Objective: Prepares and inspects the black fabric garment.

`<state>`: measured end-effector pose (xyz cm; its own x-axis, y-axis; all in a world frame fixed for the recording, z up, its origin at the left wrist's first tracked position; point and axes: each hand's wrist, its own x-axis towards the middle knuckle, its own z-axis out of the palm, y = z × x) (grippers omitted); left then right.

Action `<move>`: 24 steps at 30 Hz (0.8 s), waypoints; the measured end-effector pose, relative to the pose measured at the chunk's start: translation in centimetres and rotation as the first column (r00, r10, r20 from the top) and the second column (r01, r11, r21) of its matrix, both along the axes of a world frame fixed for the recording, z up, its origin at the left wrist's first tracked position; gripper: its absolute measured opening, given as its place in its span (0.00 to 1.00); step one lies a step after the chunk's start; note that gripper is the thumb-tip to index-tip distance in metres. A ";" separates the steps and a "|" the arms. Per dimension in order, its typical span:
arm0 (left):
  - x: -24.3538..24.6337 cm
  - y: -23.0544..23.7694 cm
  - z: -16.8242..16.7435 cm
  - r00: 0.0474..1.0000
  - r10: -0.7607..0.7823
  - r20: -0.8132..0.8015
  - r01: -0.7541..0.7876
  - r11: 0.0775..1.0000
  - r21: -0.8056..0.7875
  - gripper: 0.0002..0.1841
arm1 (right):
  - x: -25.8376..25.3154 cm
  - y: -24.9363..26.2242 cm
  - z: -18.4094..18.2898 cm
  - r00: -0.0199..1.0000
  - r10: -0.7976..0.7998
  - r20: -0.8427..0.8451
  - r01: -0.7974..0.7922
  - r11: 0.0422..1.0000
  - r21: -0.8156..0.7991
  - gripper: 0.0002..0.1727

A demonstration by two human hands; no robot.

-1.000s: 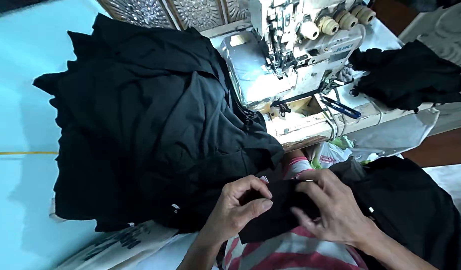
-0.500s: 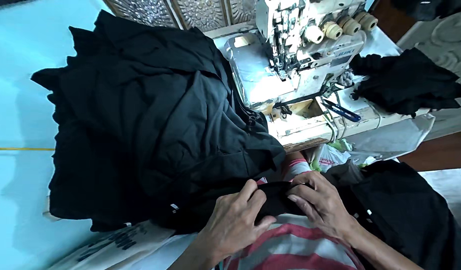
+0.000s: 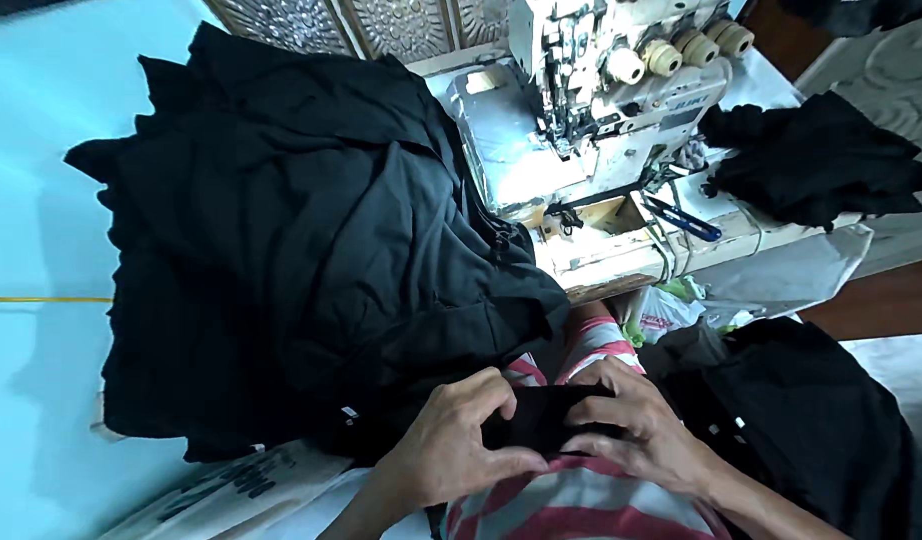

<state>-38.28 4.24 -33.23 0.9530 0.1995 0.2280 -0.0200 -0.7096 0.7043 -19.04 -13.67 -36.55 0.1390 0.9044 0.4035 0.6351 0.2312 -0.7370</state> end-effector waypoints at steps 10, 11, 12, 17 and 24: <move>0.8 -1.4 0.6 0.990 0.103 0.100 -0.125 0.959 0.255 0.14 | -0.3 0.4 -0.6 0.938 -0.117 -0.328 0.152 0.985 0.083 0.17; 0.7 -1.2 0.5 0.987 0.104 0.125 -0.124 0.979 0.162 0.11 | -0.5 0.4 -0.7 0.934 -0.130 -0.333 0.175 0.978 0.110 0.15; 0.7 -1.0 0.6 0.983 0.105 0.150 -0.115 0.992 0.058 0.12 | -0.7 0.5 -0.8 0.932 -0.139 -0.336 0.195 0.971 0.139 0.14; 0.9 -0.6 0.8 0.962 0.149 0.227 -0.115 0.981 -0.156 0.18 | -1.1 0.8 -0.7 0.928 -0.168 -0.332 0.261 0.930 0.260 0.09; 1.1 -1.2 0.6 0.927 0.257 0.275 -0.224 0.964 -0.144 0.13 | -1.2 1.6 -0.4 0.930 -0.177 -0.321 0.283 0.904 0.319 0.04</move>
